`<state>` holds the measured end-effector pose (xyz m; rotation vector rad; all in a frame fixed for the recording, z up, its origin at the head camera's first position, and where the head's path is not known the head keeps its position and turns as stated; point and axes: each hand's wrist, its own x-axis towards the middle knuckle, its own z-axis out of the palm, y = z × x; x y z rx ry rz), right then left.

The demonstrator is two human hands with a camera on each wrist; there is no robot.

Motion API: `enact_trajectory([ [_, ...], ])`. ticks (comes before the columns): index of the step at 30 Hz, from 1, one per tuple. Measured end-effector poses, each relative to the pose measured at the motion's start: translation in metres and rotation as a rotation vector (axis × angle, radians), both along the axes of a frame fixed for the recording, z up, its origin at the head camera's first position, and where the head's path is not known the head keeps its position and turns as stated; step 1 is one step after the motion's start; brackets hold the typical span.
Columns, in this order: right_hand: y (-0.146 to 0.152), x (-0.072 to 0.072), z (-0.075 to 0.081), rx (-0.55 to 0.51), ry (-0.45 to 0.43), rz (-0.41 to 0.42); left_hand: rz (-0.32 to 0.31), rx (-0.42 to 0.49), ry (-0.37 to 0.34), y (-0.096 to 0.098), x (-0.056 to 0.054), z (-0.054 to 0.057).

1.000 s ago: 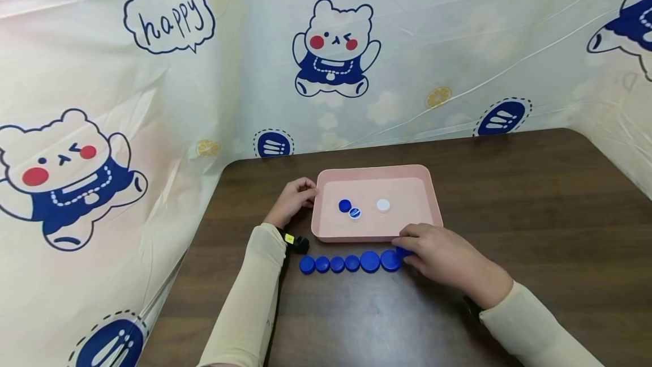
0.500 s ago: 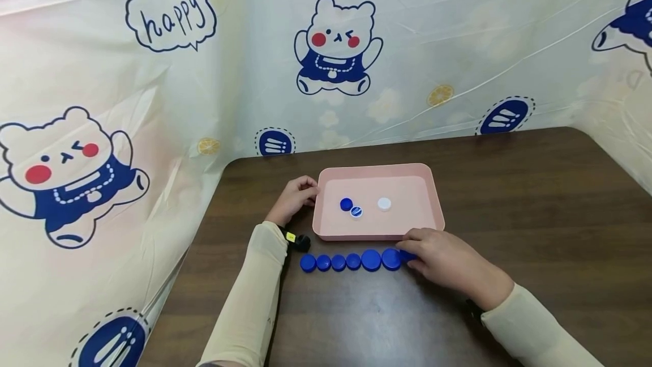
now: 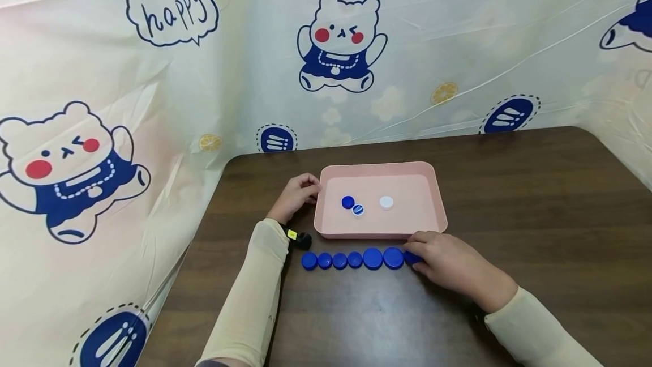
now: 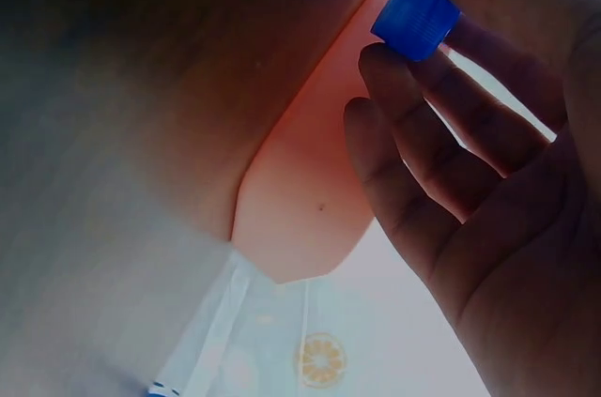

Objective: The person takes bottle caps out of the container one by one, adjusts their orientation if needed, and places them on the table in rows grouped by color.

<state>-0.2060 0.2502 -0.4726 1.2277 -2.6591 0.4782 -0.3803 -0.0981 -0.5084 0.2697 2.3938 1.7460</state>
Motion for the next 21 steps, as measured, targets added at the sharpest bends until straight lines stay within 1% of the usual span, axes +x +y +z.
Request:
enact_trajectory([
  [9,0.0011,0.0007,-0.0012,0.027,-0.030,-0.029,-0.001,0.000,-0.016,0.0004,-0.0021,-0.0011],
  [15,0.0007,0.0007,-0.0003,0.039,-0.063,-0.025,-0.013,0.000,-0.011,0.0006,-0.0030,-0.0005],
  [21,0.0007,0.0007,0.0002,0.037,-0.062,-0.022,-0.008,0.003,-0.016,0.0013,-0.0025,-0.0006],
])
